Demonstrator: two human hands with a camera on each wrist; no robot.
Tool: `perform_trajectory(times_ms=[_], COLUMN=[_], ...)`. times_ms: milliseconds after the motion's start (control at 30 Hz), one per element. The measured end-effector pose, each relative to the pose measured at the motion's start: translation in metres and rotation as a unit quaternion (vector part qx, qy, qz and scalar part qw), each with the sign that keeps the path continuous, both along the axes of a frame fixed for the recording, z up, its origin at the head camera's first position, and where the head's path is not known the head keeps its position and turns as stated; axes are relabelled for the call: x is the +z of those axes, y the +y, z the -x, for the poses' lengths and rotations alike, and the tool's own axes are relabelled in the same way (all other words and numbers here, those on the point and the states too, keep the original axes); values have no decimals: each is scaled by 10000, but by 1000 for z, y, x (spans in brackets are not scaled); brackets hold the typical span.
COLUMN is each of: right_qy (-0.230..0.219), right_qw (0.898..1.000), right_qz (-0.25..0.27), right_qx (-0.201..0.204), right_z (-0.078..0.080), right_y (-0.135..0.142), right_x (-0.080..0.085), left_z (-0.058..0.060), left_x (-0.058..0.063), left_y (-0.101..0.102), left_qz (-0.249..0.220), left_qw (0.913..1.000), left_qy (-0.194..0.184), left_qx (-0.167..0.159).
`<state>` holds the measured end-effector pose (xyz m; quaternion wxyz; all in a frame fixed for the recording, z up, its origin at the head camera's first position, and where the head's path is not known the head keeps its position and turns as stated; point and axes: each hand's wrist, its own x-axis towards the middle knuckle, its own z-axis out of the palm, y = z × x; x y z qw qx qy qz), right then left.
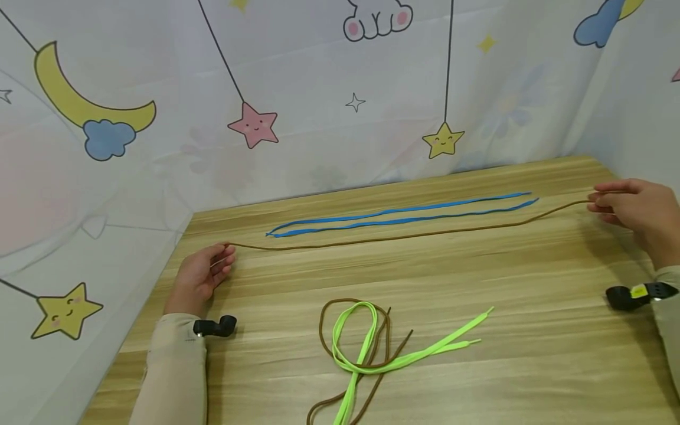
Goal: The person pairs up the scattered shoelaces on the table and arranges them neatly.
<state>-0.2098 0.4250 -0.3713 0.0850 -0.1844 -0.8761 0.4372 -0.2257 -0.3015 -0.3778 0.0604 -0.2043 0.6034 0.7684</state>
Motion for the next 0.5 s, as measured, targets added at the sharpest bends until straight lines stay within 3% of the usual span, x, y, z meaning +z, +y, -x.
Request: perform_trajectory(times_ms=[500], right_qy=[459], right_qw=[9972], right_qz=[596], right_qx=[-42], right_z=[1], right_y=[6], right_x=[-2], left_z=[-2], left_x=[2], left_y=[0], left_qz=[-55], left_qw=[9997], left_qy=[118], left_qx=[-200])
